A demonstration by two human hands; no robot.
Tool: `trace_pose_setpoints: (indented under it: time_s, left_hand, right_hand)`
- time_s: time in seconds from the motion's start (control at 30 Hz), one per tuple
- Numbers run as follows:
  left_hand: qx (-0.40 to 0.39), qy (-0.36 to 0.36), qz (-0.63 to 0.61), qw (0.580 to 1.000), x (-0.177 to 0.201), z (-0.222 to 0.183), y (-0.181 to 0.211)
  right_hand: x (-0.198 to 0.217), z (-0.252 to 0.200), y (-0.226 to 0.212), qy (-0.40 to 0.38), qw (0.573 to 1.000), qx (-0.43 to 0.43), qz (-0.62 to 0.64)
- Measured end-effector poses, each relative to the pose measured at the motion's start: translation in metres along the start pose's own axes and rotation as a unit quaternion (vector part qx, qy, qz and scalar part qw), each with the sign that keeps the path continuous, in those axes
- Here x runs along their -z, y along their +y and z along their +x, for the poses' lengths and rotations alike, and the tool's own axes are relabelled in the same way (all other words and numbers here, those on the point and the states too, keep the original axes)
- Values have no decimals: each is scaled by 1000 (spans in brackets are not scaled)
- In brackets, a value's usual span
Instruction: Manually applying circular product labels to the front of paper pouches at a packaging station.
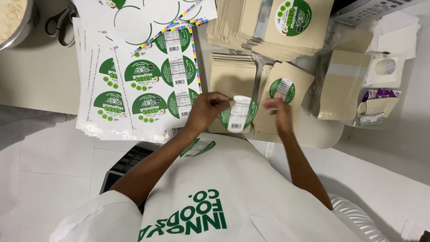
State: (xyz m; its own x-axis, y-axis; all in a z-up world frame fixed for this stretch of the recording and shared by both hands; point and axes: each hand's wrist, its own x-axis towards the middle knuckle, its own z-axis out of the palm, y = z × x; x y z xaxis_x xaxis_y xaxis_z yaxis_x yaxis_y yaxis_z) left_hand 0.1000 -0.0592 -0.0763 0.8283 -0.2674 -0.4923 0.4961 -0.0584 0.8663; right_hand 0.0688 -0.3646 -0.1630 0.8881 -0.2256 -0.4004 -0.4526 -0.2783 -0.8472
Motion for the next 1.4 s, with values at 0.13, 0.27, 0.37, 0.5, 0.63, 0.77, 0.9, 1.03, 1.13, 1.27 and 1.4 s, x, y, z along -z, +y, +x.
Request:
trace_pose_setpoints:
  time_s: [0.13, 0.27, 0.37, 0.5, 0.63, 0.77, 0.9, 1.03, 1.13, 1.27, 1.4]
  left_hand:
    - [-64, 78, 72, 992, -7, 48, -54]
    - [-108, 93, 256, 956, -7, 82, -78]
    - [-96, 71, 393, 912, -8, 99, -74]
    - [-92, 21, 480, 872, -9, 119, -78]
    - [-99, 1, 528, 843, -11, 147, -118]
    - [-225, 105, 605, 757, 4, 129, -89]
    - [-321, 148, 625, 696, 16, 137, -94]
    - [-328, 153, 626, 690, 18, 140, -86]
    - [-313, 98, 563, 759, 30, 144, -79]
    - [-204, -13, 240, 949, 43, 103, -42]
    - [-118, 23, 274, 954, 47, 24, -6]
  right_hand:
    - [-58, -3, -44, -69, 995, -27, 66]
    - [-79, 39, -4, 23, 965, 185, -184]
    - [-91, 51, -3, 61, 926, 260, -266]
    - [-102, 72, 23, 107, 857, 323, -388]
    - [-103, 66, 10, 136, 814, 321, -465]
    - [-106, 49, -11, 136, 805, 303, -491]
    - [-130, 34, 6, -21, 777, 460, -429]
    - [-117, -12, 19, -94, 790, 442, -414]
    - [-89, -21, 25, -85, 823, 420, -373]
    - [-66, -9, 55, 64, 964, 173, -190]
    - [-35, 5, 74, 86, 994, 53, 36]
